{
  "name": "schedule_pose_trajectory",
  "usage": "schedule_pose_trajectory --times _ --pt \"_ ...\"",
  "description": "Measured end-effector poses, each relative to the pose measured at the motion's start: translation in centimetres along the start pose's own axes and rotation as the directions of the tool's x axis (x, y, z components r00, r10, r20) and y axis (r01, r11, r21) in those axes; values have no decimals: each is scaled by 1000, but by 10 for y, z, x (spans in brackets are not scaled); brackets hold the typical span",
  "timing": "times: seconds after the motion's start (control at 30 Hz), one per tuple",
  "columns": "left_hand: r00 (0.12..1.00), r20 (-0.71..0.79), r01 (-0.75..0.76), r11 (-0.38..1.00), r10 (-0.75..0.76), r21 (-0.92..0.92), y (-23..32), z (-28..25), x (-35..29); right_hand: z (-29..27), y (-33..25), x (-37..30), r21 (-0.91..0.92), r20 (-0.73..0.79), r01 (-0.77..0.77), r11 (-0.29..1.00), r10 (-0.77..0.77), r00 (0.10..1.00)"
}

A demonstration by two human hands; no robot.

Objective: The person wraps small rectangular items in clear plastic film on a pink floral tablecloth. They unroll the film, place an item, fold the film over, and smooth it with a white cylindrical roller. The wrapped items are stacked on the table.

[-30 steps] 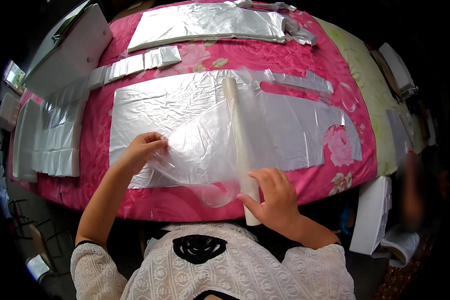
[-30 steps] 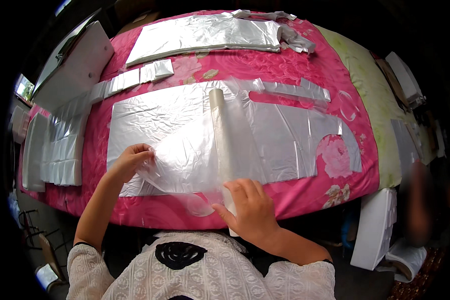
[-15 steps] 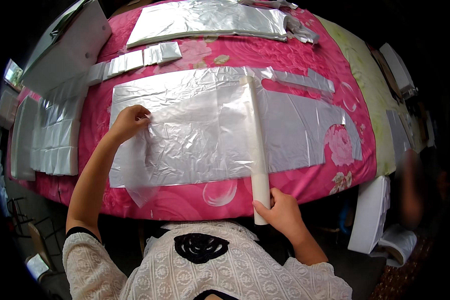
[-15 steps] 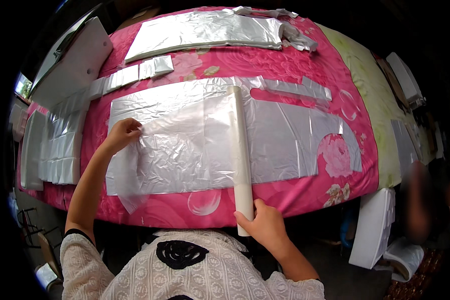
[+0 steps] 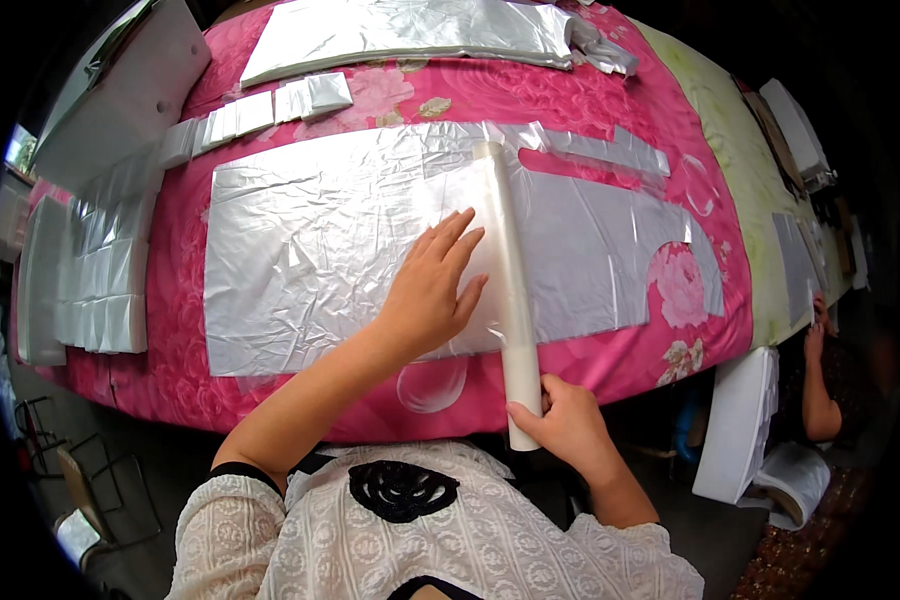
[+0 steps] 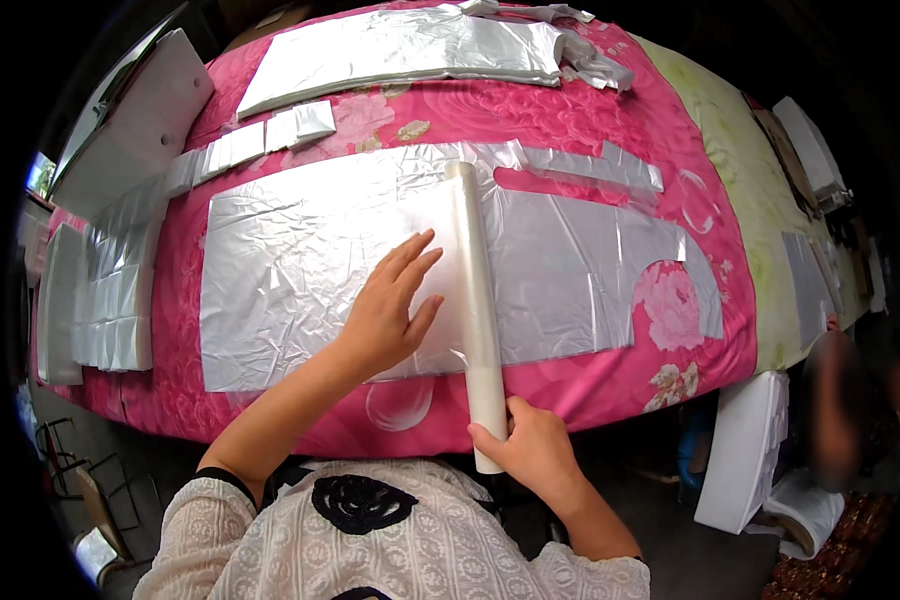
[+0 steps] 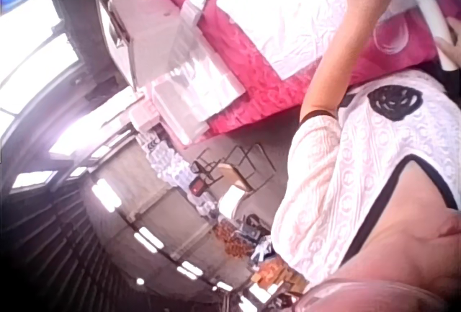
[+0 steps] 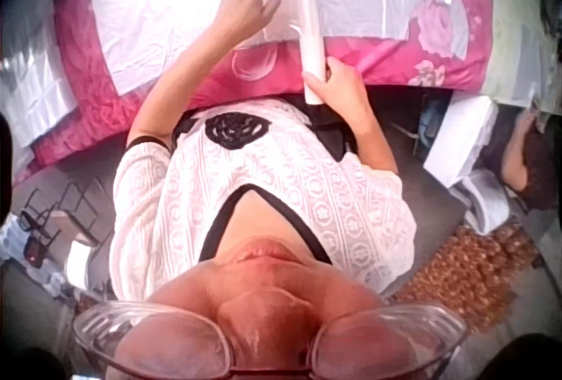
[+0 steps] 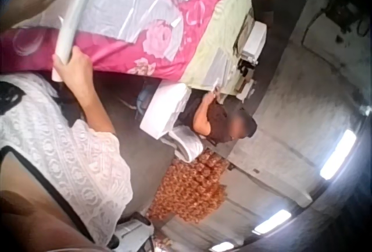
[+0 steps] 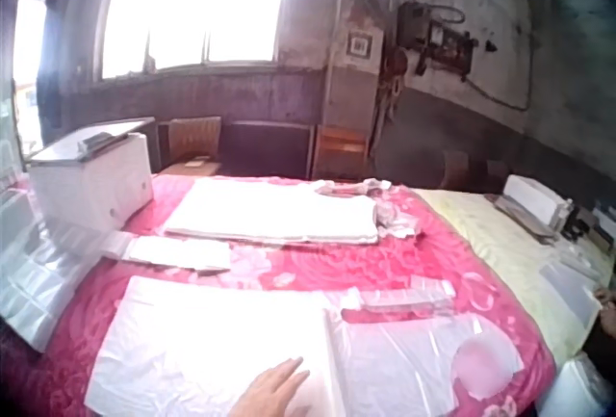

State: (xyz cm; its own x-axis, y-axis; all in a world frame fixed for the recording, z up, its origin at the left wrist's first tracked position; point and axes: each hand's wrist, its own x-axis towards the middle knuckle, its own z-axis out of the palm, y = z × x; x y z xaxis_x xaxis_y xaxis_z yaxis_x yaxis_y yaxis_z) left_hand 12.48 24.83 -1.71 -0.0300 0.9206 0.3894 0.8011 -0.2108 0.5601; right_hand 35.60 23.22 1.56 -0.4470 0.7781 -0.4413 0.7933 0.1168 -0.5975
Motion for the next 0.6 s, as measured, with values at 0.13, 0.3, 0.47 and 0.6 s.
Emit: schedule_pose_trajectory --times 0.13,0.3,0.47,0.6 --pt "982 -127 181 882 -138 436 -45 -47 -19 2 3 -1 97 -13 -28 995 29 999" --pt "830 -193 546 689 -523 476 -112 -127 -82 -8 3 0 15 -61 -19 1000 20 998" --pt "638 4 769 637 -770 42 -104 -146 -86 -26 -28 17 92 -235 210 973 -184 954" --pt "674 256 703 496 -692 -509 -89 -138 -77 -16 -71 44 40 -155 519 854 -508 847"
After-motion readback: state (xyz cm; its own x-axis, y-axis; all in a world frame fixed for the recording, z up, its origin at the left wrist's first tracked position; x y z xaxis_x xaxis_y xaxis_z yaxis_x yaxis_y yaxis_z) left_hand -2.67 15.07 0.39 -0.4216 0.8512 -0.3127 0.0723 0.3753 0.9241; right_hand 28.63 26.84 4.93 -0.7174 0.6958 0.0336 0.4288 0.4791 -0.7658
